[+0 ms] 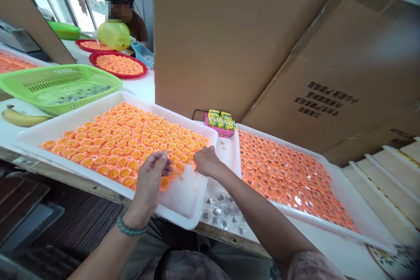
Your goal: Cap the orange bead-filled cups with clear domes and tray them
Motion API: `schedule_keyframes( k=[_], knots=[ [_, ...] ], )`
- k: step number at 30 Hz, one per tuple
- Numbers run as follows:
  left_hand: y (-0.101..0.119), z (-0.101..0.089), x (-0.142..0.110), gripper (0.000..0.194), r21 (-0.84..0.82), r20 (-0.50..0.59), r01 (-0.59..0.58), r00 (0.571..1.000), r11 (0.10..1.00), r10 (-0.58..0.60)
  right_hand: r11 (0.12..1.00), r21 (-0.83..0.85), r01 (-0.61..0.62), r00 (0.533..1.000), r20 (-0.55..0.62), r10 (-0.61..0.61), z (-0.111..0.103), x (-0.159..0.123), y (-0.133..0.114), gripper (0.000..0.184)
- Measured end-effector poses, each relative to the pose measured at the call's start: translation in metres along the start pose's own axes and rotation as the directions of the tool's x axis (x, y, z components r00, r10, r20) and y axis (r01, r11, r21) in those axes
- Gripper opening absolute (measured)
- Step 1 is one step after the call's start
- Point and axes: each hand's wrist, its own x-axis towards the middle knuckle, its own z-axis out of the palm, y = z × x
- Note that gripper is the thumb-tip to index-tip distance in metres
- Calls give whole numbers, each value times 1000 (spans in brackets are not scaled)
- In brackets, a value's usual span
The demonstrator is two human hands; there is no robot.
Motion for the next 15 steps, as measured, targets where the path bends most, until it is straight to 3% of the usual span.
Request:
schedule_keyframes(
  k=[3,9,15],
  knots=[
    [1,-1,0,30,-37,29,10,1000,999,-9,1000,-1,22,999,38,-22,-1,-2,-1,13],
    [4,-3,-1,31,-67,59,37,998,997,-33,1000,26,16,1000,20,-16,4,-5,-1,37],
    [-2,-4,2,30,-56,35,33,999,998,-31,993,102,52,999,-20,-50,11,-3,-5,30]
  ],
)
